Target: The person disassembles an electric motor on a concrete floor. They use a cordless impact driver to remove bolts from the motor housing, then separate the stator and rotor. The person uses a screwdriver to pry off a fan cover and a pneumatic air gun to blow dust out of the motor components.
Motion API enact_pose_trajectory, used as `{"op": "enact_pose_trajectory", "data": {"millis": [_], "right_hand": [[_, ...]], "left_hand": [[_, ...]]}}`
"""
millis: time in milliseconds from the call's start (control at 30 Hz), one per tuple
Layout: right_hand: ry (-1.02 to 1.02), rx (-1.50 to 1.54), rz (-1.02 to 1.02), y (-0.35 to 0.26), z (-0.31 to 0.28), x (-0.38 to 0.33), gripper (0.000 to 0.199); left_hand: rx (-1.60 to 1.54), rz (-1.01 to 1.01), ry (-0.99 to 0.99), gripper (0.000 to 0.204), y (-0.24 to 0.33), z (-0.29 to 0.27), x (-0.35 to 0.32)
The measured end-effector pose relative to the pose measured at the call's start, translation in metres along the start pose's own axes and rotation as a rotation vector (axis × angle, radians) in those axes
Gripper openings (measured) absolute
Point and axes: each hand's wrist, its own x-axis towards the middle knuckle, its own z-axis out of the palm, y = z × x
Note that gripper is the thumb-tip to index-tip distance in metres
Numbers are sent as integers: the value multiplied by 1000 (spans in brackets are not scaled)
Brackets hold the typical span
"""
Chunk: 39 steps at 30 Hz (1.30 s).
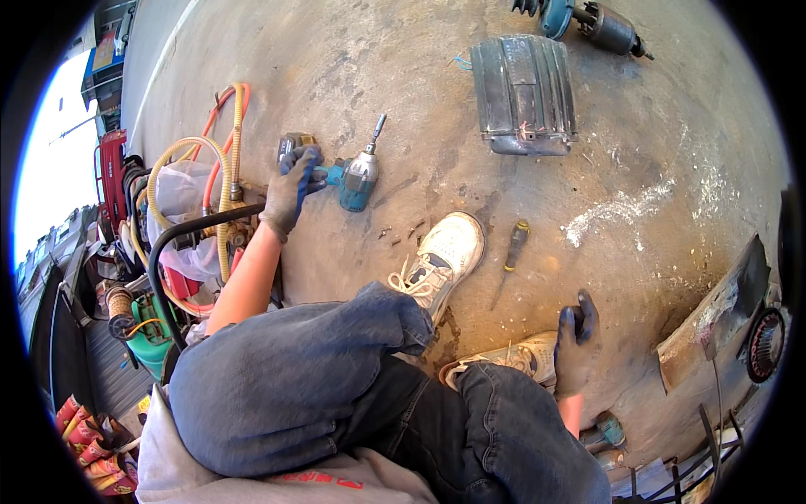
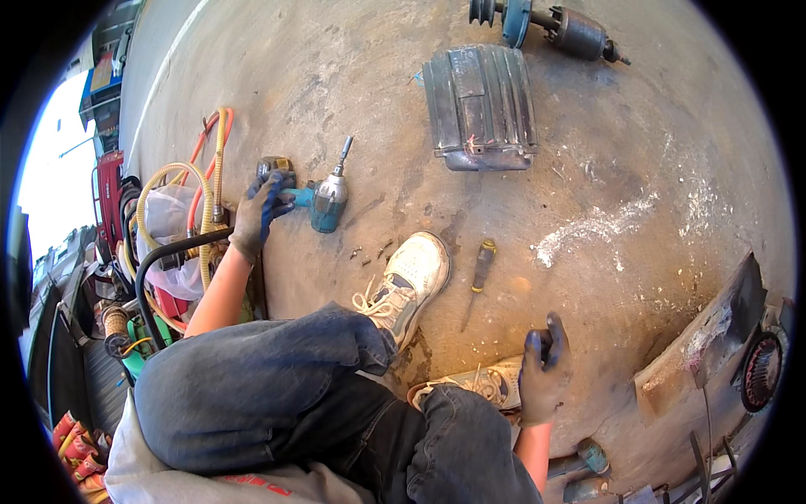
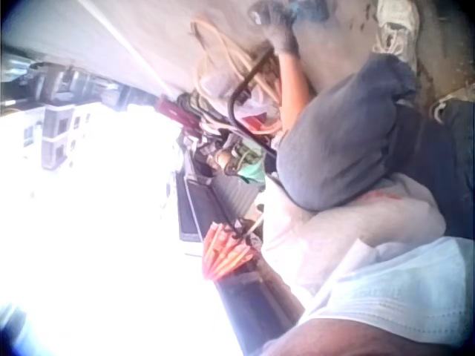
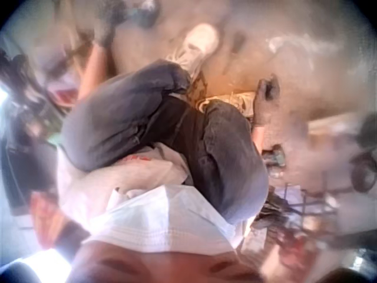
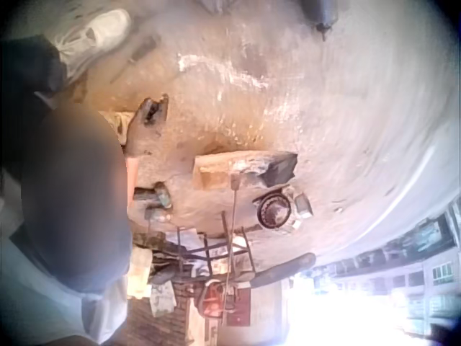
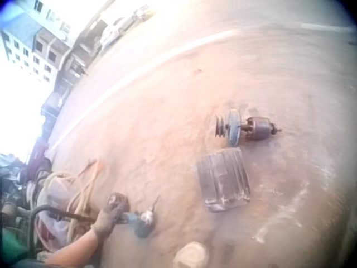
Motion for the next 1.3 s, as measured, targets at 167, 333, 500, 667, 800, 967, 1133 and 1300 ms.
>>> {"op": "enact_pose_trajectory", "data": {"millis": [167,333,500,667,800,967,1133,1300], "right_hand": [[-394,-715,-343,-39,72,70,70],[-455,-982,-226,-44,120,81,70],[-284,-498,-267,-56,81,88,67],[-32,417,-264,-166,5,82,57],[184,408,-445,-199,-28,107,48],[199,386,-575,-207,-15,124,47],[201,332,-581,-204,-2,133,46],[227,253,-458,-217,-4,134,40]], "left_hand": [[418,-122,-341,37,-43,26,-43],[617,-55,-464,40,-7,72,-51],[581,249,-533,41,44,122,-17],[539,361,-536,39,102,158,-13],[519,813,-487,40,115,181,0],[851,1232,-394,82,122,208,-2],[1193,1226,-382,113,126,232,-5],[1265,1207,-350,115,120,240,5]]}}
